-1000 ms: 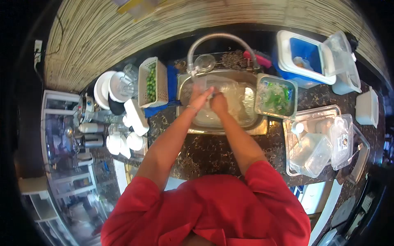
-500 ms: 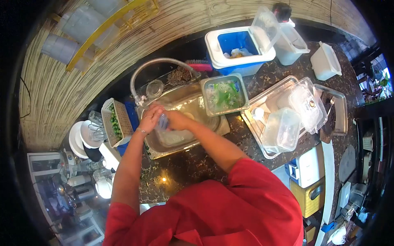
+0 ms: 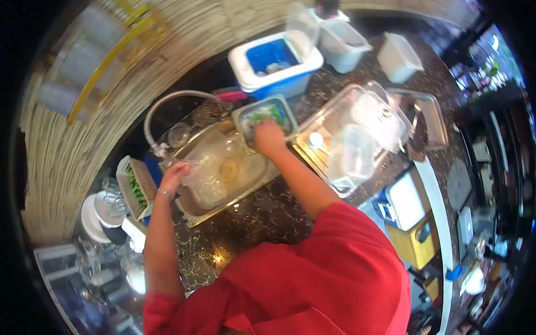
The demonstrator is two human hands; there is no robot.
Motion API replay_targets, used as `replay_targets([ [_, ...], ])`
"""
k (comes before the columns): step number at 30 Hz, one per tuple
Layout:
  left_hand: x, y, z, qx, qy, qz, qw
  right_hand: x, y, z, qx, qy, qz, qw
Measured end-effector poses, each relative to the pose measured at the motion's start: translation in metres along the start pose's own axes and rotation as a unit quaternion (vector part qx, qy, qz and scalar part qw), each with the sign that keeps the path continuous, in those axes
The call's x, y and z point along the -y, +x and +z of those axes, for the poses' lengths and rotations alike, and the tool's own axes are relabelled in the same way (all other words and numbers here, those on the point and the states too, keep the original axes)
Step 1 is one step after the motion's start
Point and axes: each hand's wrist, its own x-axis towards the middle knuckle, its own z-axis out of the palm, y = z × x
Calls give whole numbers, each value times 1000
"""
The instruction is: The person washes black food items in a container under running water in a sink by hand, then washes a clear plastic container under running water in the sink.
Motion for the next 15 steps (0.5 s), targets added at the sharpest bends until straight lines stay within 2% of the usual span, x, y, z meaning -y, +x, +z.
replay_targets([
  [2,-12,-5,7,-3,-52,-38,998,0,9,-2,24,-20,15,999],
  [4,-21,-11,12,-4,-67,-48,997,12,19,-12,-9,87,108,990],
  [5,-25,-12,10,-19,-88,-52,995,26,22,-23,-11,91,109,990],
  [7,-20,-9,12,-20,-85,-41,995,58,15,-41,-10,348,211,914],
  [8,-17,-6,17,-23,-91,-9,996,81,5,-10,-109,407,147,895],
  [9,-14,-2,23,-25,-99,23,994,109,-4,-4,-53,479,135,866],
  [10,-4,2,27,-19,-100,22,995,137,-19,4,-25,469,39,882],
  [12,16,11,30,-120,-145,-4,982,191,-40,-8,-140,438,-23,888],
  [13,11,8,31,-117,-145,-3,982,190,-32,-4,-141,436,-21,889],
  [15,-18,-8,26,-68,-96,75,990,175,-6,9,-200,371,12,907],
])
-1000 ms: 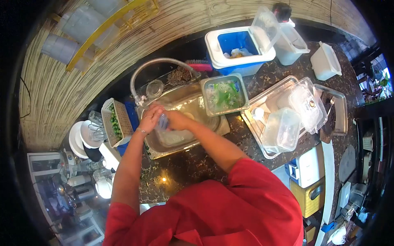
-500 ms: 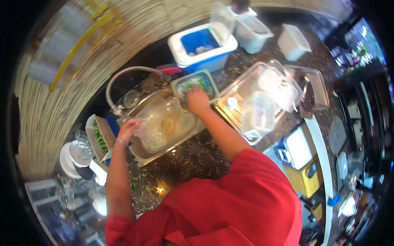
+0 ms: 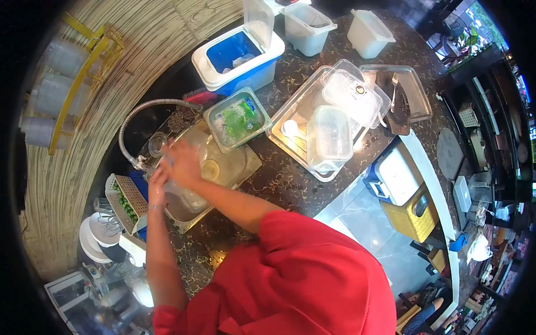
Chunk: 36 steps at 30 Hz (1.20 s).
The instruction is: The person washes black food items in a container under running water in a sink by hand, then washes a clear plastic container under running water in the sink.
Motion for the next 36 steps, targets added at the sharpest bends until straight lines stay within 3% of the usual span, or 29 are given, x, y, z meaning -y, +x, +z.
replay_targets([
  [1,-17,-9,1,21,20,13,999,-18,9,5,0,-45,113,993],
  [2,-15,-8,2,25,19,13,999,-34,10,12,-2,-48,114,992],
  [4,-6,-10,-7,58,7,18,998,-50,4,29,139,93,214,963],
  [5,25,-1,-22,44,31,-34,998,-24,-17,36,88,115,146,979],
  [7,80,11,-47,18,119,58,991,14,-48,32,102,164,17,981],
  [8,46,-4,-32,-11,39,18,999,9,-51,40,-7,228,-6,974],
  [9,8,-14,-19,21,18,3,1000,-12,-39,39,30,151,-61,986],
  [11,-10,-30,-30,12,3,20,1000,-79,-19,48,99,126,86,983],
  [13,-20,-43,-45,22,-24,28,999,-114,-2,51,128,255,280,917],
  [14,-18,-47,-55,5,-16,29,999,-132,5,50,203,452,413,764],
  [15,-13,-48,-59,-5,-80,51,995,-119,10,53,212,456,408,762],
  [16,-7,-46,-62,-10,-146,74,986,-111,14,51,189,491,457,717],
  [17,-20,-50,-58,-32,-154,74,985,-108,17,48,161,521,506,668],
  [18,-14,-48,-63,-33,-156,71,985,-113,20,56,161,519,510,667],
  [20,-3,-47,-76,3,106,-35,994,-121,29,72,182,298,382,856],
  [21,-27,-43,-66,59,298,-76,950,-105,30,64,181,296,387,855],
  [23,-22,-26,-35,35,274,-50,960,-62,43,52,203,81,293,931],
  [25,-19,-4,-16,8,251,-18,968,-27,37,50,218,117,227,942],
  [27,-13,17,-9,93,337,-4,937,-5,18,50,148,161,33,975],
  [28,-4,18,-8,95,335,-2,938,-1,7,44,148,158,32,976],
  [30,6,9,-7,6,232,173,957,4,-10,37,93,130,-118,980],
  [31,4,4,-8,8,234,172,957,-8,-14,35,86,115,-122,982],
  [32,-10,-4,-8,42,218,77,972,-28,-16,37,85,116,-119,982],
  [33,-18,-10,-7,75,201,-17,977,-54,-10,42,125,220,70,965],
  [34,-15,-15,-5,77,204,-18,976,-77,-4,44,159,314,255,901],
  [36,-4,-21,-6,48,56,23,997,-110,6,39,199,484,412,746],
])
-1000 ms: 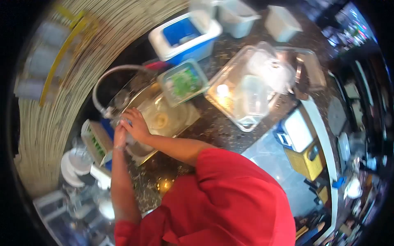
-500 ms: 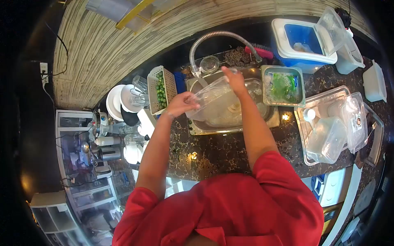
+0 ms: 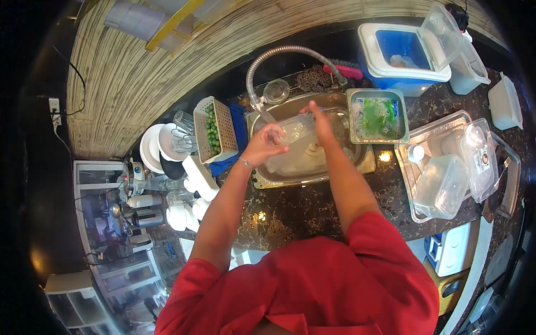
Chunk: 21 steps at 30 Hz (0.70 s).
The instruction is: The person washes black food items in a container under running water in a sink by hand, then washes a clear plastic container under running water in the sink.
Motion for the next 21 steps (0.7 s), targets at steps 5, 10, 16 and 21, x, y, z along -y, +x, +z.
replay_targets([
  [5,-14,-8,-11,-15,202,-23,979,-2,29,9,-87,-252,-80,960],
  [10,-23,2,-3,16,364,-148,919,6,-50,99,-23,-367,-288,884],
  [16,18,-27,-7,-92,5,-11,996,-43,-7,4,-62,-301,-164,937],
  [21,37,-17,11,-224,-235,-48,945,-63,4,-19,-314,-293,-6,903],
])
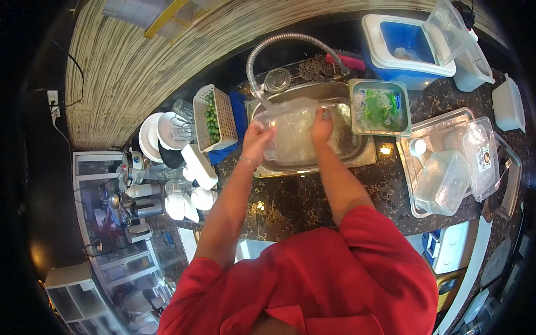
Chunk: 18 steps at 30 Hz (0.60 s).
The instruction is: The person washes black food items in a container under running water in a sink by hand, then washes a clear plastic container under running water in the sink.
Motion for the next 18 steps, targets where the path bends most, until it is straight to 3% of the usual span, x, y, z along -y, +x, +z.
replay_targets([
  [1,5,2,7,-4,-2,0,1000,1,-17,14,-83,-28,-73,994],
  [2,3,2,18,-63,-3,-56,996,2,-36,27,-162,-55,-147,974],
  [3,2,5,22,-123,-5,-112,986,14,-58,32,-88,-13,-96,991],
  [4,3,9,18,-129,-8,-111,985,29,-78,36,-12,28,-42,999],
  [5,7,16,13,-95,28,-125,987,32,-90,46,-7,25,-43,999],
  [7,14,24,0,-66,61,-136,987,39,-108,60,24,105,-166,980],
  [8,18,26,-7,-62,19,-175,982,54,-112,60,30,101,-169,980],
  [11,14,14,-7,-94,4,-241,966,112,-101,55,109,187,-136,967],
  [12,25,17,-16,-15,-52,-221,974,120,-85,55,235,312,3,920],
  [13,31,18,-22,64,-107,-198,972,127,-76,55,348,421,143,825],
  [14,26,17,-20,64,-113,-196,972,136,-74,54,349,416,141,828],
  [16,18,16,-11,122,-116,-187,968,149,-74,49,421,129,19,898],
  [18,21,26,-7,104,-124,-192,968,143,-82,51,423,113,-22,899],
])
